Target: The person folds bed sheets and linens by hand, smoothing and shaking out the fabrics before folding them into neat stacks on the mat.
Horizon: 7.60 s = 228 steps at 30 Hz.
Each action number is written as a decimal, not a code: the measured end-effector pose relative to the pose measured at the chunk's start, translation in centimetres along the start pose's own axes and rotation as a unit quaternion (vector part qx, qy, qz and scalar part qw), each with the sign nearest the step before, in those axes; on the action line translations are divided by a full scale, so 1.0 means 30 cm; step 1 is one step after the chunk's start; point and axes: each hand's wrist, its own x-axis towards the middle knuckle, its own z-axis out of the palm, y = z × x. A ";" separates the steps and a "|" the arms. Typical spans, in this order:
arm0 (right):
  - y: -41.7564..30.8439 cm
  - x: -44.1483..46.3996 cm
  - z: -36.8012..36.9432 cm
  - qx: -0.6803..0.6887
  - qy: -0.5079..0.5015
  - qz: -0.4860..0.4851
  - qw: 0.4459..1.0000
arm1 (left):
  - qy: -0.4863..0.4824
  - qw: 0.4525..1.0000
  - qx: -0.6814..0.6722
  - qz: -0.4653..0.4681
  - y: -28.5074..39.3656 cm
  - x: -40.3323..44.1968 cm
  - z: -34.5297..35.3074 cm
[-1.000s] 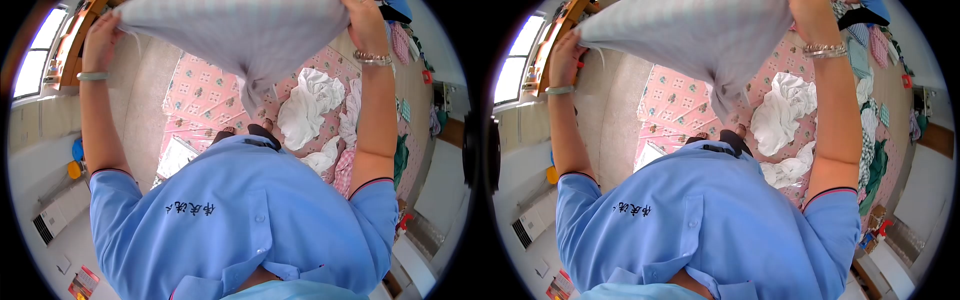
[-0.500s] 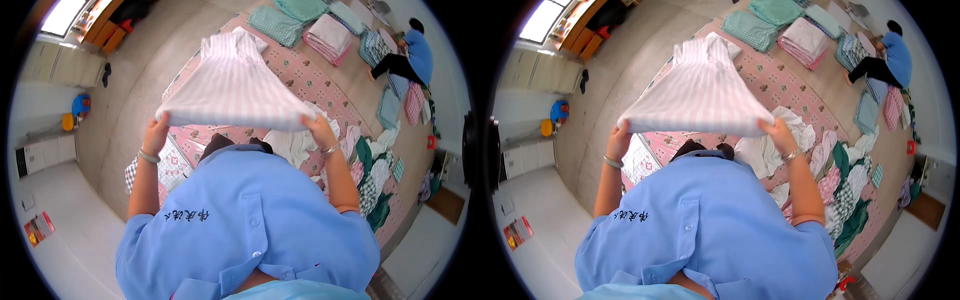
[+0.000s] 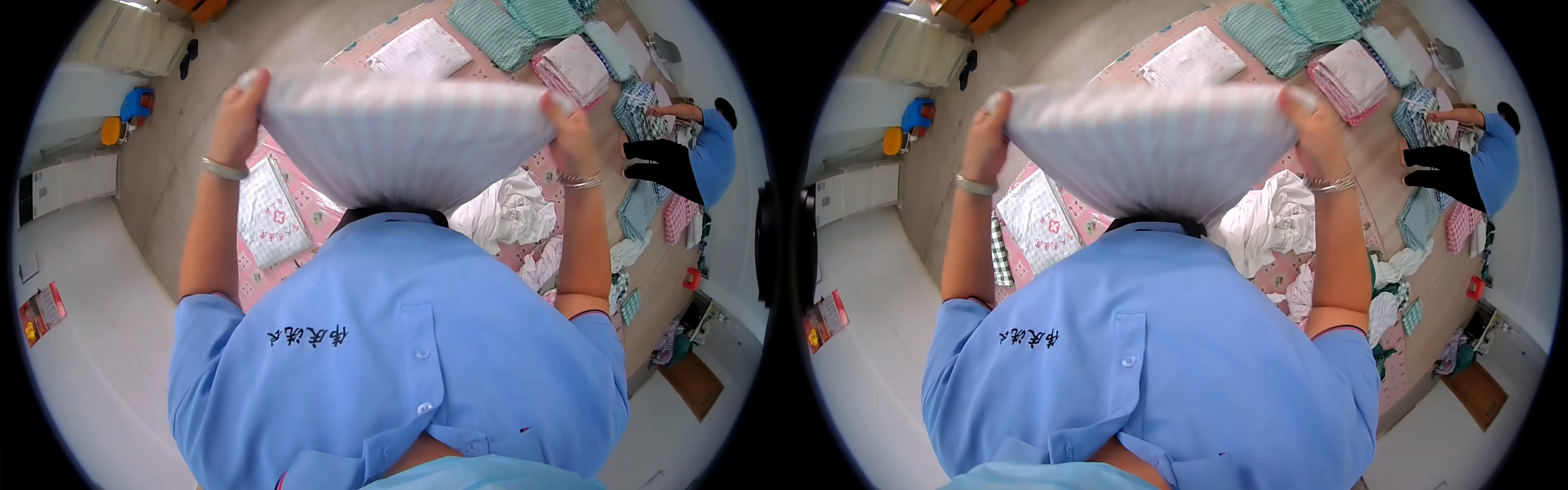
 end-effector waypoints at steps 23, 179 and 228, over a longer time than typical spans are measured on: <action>-0.157 0.171 0.266 -0.431 0.067 -0.144 0.888 | -0.015 0.982 0.135 0.130 0.227 0.109 -0.379; 1.157 0.865 0.050 -0.576 -0.403 0.431 0.567 | 0.167 0.901 0.032 -0.398 -1.405 -0.474 0.270; 1.329 1.055 1.031 -0.459 -0.764 -0.247 0.380 | 0.246 0.640 -0.564 -0.460 -1.966 -0.144 0.053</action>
